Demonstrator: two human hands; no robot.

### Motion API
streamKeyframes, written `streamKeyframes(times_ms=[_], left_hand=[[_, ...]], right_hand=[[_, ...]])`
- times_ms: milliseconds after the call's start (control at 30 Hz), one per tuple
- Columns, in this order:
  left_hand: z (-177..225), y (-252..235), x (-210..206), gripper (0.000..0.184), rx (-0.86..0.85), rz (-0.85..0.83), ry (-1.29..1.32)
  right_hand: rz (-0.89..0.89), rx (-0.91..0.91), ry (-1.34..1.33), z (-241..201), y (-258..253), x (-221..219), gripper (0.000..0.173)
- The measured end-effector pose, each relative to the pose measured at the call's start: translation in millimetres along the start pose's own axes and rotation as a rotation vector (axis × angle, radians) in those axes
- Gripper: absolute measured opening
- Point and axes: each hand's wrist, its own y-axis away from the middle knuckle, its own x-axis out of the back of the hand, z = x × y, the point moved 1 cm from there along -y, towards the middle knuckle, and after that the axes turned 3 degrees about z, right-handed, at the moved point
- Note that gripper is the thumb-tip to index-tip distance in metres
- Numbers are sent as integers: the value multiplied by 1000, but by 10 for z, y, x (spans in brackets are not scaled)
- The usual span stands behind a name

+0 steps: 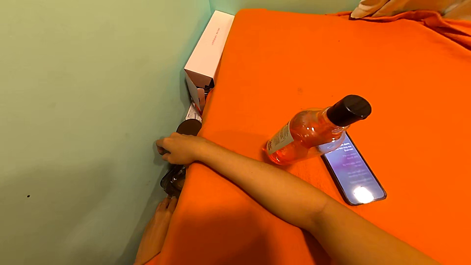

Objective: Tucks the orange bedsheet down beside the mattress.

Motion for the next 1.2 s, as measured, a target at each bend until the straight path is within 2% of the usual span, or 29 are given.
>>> streamKeyframes(times_ms=[133, 267, 367, 433, 500, 600, 667, 767, 833, 900, 1100, 1200], left_hand=[[91, -35, 109, 31, 67, -84, -26], [99, -22, 147, 27, 40, -99, -3], [128, 25, 403, 22, -6, -134, 101], [3, -15, 504, 11, -131, -21, 173], [-28, -93, 650, 11, -221, 153, 176], [210, -270, 783, 16, -168, 318, 63], [381, -413, 670, 20, -74, 395, -129], [405, -626, 410, 18, -60, 569, -346], [386, -662, 423, 16, -108, 515, -328], [402, -640, 505, 18, -132, 387, -227], [480, -596, 592, 20, 54, 121, -18], [386, -604, 515, 23, 56, 48, 13]], right_hand=[[4, 5, 8, -6, 4, 3, 23], [-6, 18, 29, 8, -11, 6, 23], [-13, 15, 35, 7, -25, 9, 22], [-6, 10, 34, 14, -25, 1, 22], [-3, 9, 24, 10, -15, -4, 22], [1, 12, 33, 14, -22, -12, 21], [-2, 4, 36, 9, -24, -18, 21], [-1, 4, 45, 19, -37, -20, 21], [-7, 3, 42, 17, -28, -9, 21], [-14, 3, 41, 4, -9, -3, 22], [-19, -12, 42, -8, -13, -4, 23], [-23, -2, 30, 0, -31, 1, 23]])
